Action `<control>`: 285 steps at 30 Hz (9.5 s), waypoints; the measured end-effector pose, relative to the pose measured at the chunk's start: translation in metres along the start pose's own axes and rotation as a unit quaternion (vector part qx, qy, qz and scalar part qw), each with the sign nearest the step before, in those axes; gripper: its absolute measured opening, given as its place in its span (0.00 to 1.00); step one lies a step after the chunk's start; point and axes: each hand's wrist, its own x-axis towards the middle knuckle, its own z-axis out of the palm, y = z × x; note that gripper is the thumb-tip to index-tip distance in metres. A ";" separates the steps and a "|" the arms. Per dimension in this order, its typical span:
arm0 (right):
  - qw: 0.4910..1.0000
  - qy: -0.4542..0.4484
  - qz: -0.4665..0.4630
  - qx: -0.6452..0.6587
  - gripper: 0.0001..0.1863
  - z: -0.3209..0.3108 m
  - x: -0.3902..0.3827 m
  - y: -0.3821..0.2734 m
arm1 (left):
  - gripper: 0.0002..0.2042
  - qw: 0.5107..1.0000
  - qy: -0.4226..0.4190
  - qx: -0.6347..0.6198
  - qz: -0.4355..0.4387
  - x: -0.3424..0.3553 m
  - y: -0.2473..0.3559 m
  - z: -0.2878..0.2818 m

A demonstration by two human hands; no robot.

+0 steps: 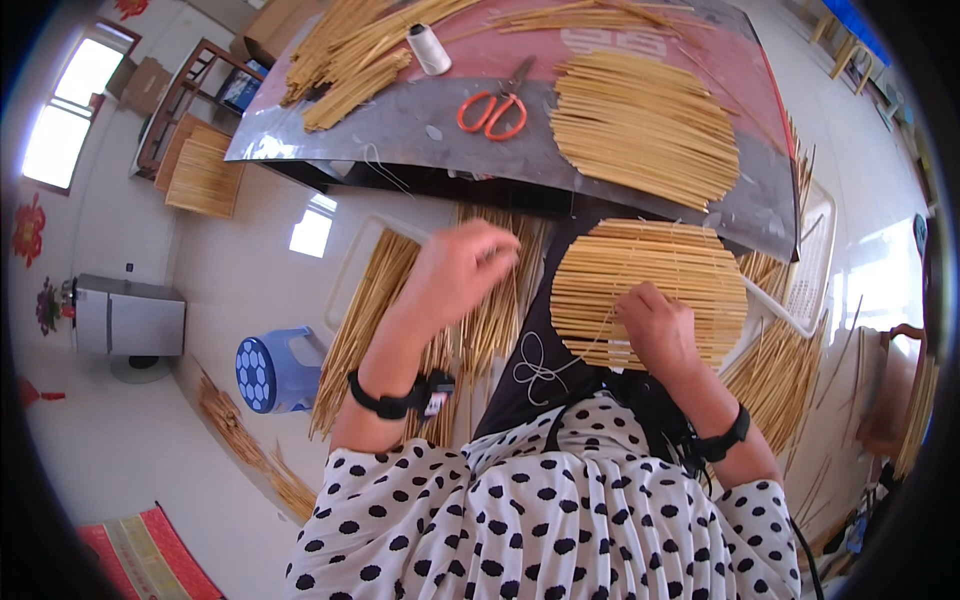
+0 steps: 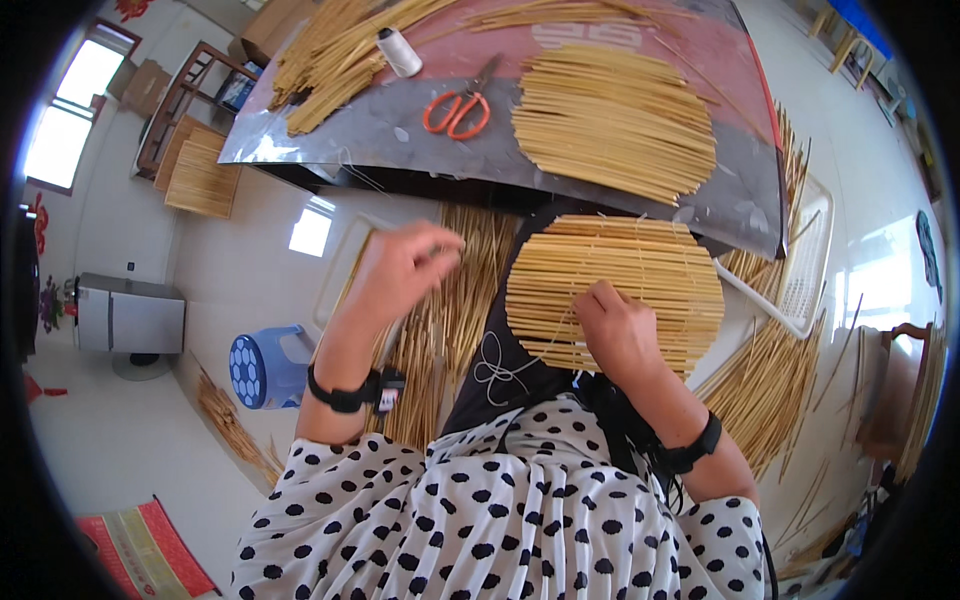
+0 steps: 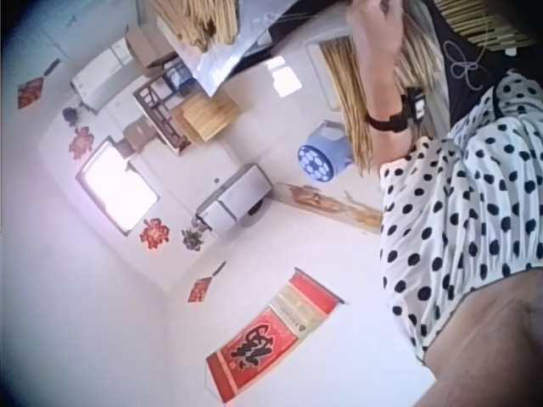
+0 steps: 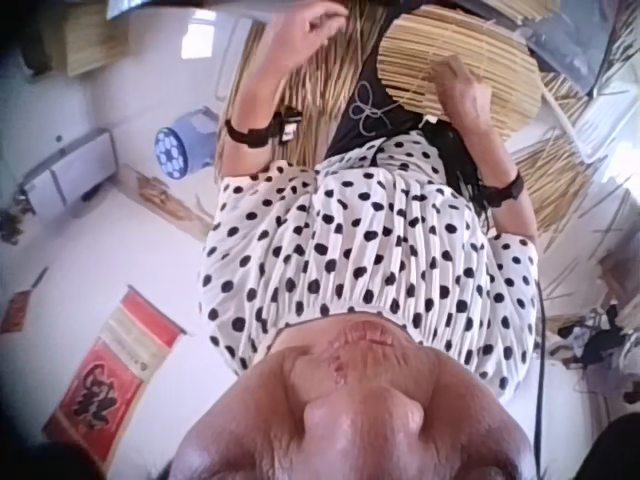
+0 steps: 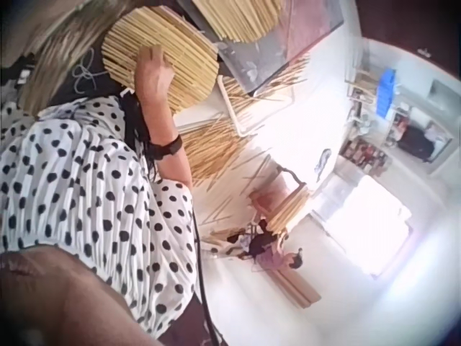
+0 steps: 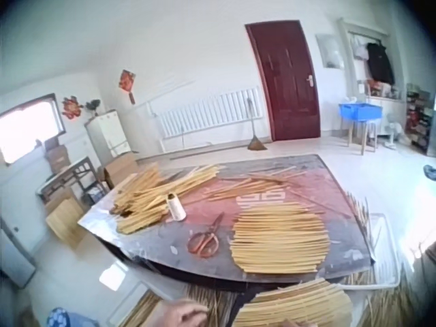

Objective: The person is weaving bamboo sticks together using white thread and scissors.

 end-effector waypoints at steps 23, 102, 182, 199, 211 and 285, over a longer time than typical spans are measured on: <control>0.999 0.016 0.041 0.004 0.06 -0.016 0.008 -0.004 | 0.14 0.958 0.019 0.228 -0.171 0.203 -0.128 -0.040; 0.986 -0.122 0.032 -0.108 0.06 -0.004 0.004 -0.011 | 0.21 0.655 -0.402 -0.574 -0.283 -0.076 -0.016 0.085; 0.991 -0.013 0.133 0.001 0.04 -0.058 -0.009 -0.009 | 0.19 0.851 -0.196 -0.476 -0.104 -0.043 -0.015 0.017; 0.894 0.127 0.395 -0.168 0.12 -0.131 -0.067 0.065 | 0.21 0.898 0.119 0.404 -0.127 0.185 -0.089 -0.017; 0.842 -0.061 0.494 -0.210 0.10 -0.132 -0.109 0.111 | 0.11 0.927 0.171 0.242 0.230 0.087 -0.053 0.024; 0.999 -0.015 0.040 -0.021 0.03 -0.004 0.002 -0.006 | 0.09 0.969 -0.061 -0.192 -0.142 -0.044 0.022 0.121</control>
